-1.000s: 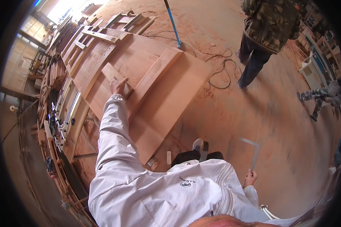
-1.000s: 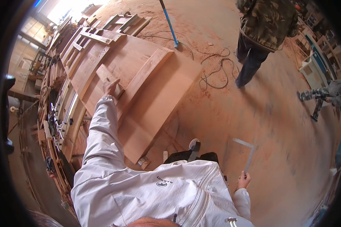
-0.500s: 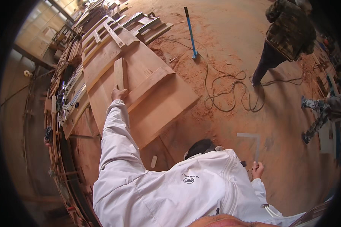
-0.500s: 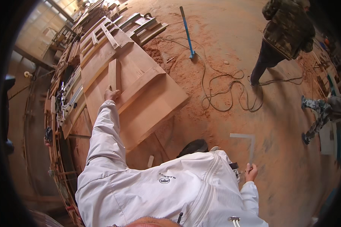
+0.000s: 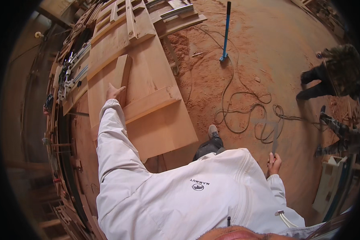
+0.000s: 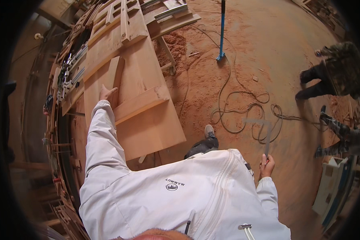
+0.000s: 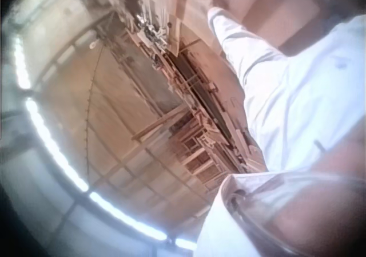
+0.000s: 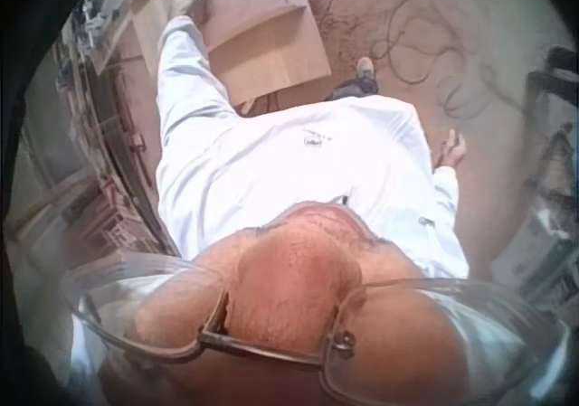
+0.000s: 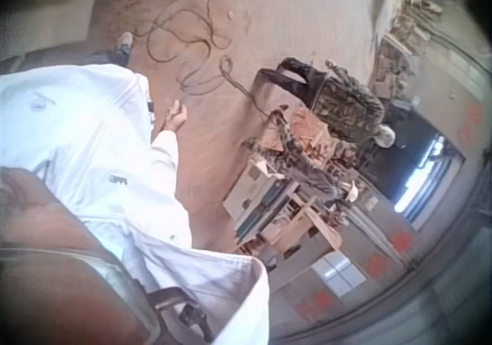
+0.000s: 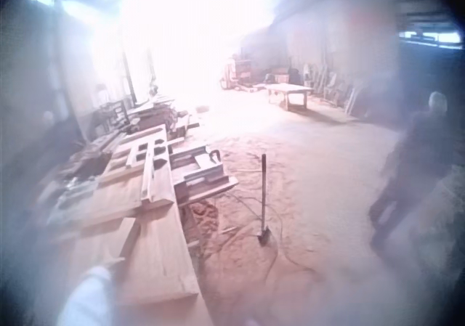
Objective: The person uses a try square and pencil to mark straight lines on a wooden board in a workshop. They repeatedly position the square, draw lines, and reposition the board to mark multiple edges.
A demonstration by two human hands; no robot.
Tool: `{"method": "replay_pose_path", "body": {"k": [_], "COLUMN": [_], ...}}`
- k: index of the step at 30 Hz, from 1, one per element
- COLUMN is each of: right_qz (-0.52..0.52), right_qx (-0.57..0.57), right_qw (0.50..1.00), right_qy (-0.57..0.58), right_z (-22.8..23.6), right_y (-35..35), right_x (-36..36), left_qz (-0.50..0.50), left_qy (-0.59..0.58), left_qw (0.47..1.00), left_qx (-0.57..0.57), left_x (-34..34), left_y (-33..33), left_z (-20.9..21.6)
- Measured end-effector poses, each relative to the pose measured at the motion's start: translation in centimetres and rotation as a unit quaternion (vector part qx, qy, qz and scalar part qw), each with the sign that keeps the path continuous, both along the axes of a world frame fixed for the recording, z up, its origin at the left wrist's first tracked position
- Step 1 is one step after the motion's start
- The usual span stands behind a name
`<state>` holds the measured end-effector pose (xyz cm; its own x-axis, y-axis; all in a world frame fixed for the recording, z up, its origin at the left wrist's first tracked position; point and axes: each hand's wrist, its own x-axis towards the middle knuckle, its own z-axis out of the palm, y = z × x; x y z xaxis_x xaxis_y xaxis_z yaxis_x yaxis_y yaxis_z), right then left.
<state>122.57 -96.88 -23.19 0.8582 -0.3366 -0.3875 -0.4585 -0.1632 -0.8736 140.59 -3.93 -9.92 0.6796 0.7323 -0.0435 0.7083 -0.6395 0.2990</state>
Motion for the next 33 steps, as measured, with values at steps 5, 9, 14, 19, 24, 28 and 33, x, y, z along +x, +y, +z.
{"method": "replay_pose_path", "body": {"k": [5,9,14,19,24,28,33], "right_qz": [0.043,0.112,0.209,0.357,0.476,0.521,0.607], "right_qx": [-0.006,0.014,0.011,-0.011,0.002,0.047,0.074], "right_qw": [0.999,0.993,0.978,0.933,0.877,0.852,0.791], "right_qy": [0.011,0.026,0.007,-0.047,-0.067,-0.02,-0.012], "right_z": [2.1,2.2,3.0,3.7,3.6,4.0,5.1], "right_y": [0.3,1.1,5.4,9.2,13.1,16.2,20.7], "right_x": [12.2,21.4,33.7,46.7,56.6,61.0,64.1], "left_qz": [0.066,0.146,0.191,0.217,0.199,0.218,0.255], "left_qy": [0.038,0.04,0.049,0.047,-0.021,-0.028,-0.007], "left_qw": [0.997,0.988,0.98,0.974,0.976,0.974,0.965], "left_qx": [0.002,-0.001,0.025,0.039,0.083,0.048,0.065], "left_x": [4.3,9.5,14.2,14.9,12.1,12.3,12.4], "left_y": [-5.0,-10.1,-20.1,-25.4,-25.4,-27.6,-27.6], "left_z": [2.6,4.2,3.4,2.0,-0.5,0.8,1.1]}}
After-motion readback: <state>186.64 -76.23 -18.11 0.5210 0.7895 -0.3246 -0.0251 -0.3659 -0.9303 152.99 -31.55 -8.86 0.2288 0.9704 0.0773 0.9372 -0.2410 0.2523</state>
